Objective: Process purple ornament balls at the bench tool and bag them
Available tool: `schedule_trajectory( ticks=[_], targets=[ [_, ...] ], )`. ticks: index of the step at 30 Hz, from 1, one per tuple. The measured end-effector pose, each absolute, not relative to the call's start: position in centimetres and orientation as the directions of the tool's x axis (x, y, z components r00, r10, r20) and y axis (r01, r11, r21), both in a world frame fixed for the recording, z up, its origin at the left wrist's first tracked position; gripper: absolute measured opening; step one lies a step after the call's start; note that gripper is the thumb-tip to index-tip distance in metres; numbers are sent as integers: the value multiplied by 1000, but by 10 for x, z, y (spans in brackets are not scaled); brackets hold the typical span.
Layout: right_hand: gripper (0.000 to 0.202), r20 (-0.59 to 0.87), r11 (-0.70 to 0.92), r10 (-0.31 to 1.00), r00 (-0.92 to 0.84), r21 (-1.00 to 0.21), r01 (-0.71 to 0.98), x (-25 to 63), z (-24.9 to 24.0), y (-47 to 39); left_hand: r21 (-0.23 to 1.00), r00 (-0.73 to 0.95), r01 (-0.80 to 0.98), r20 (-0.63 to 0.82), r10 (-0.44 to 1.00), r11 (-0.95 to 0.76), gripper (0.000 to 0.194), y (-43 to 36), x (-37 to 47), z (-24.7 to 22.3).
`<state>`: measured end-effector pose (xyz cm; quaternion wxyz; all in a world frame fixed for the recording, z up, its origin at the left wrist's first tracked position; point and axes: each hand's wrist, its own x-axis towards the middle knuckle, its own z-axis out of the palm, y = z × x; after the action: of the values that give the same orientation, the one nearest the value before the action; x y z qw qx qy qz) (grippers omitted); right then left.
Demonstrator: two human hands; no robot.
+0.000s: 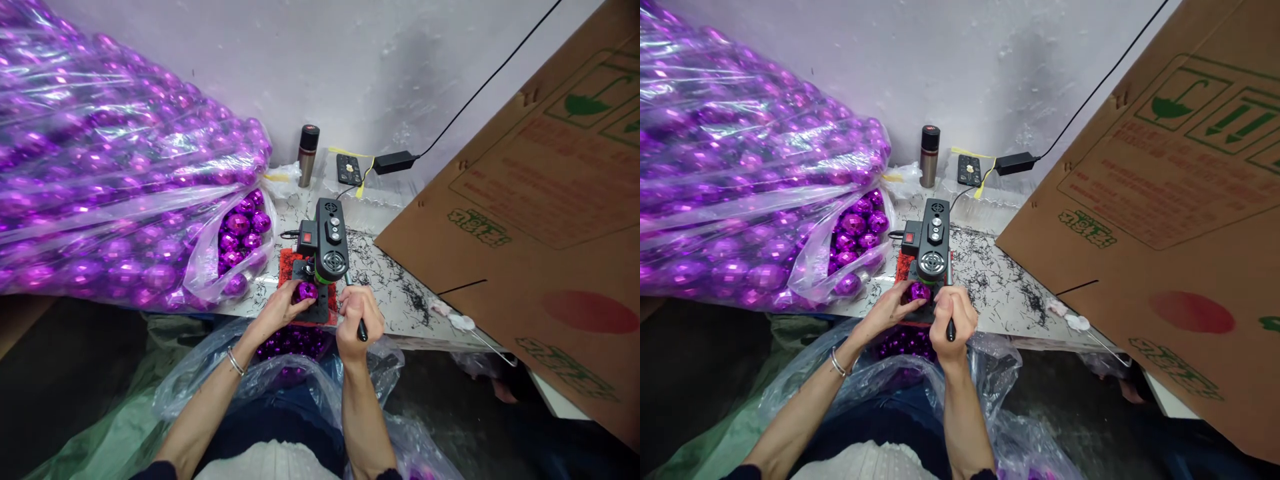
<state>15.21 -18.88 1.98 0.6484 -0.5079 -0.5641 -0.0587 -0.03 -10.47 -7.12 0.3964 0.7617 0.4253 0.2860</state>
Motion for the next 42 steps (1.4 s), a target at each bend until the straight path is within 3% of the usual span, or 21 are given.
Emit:
schedule_trajectory(
  ticks=[6, 14, 23, 31, 42],
  targets=[
    [36, 797, 467, 487, 356, -582, 665, 151, 17, -190, 829, 453, 473, 64, 889, -300, 44, -100, 14, -69],
    [35, 813, 473, 492, 311, -549, 689, 152, 21, -191, 731, 301, 518, 330, 894, -444, 49, -124, 36, -109],
    [36, 816, 484, 472, 335, -557, 674, 149, -2, -191, 691, 315, 537, 368, 875, -483, 48, -121, 36, -116],
    [40, 879, 533, 320, 354, -476, 699, 145, -38, -179, 651, 307, 554, 419, 854, -519, 46, -123, 37, -119],
    [40, 886, 538, 316, 339, -462, 705, 148, -47, -177, 666, 310, 542, 409, 858, -513, 47, -122, 38, -120]
  ],
)
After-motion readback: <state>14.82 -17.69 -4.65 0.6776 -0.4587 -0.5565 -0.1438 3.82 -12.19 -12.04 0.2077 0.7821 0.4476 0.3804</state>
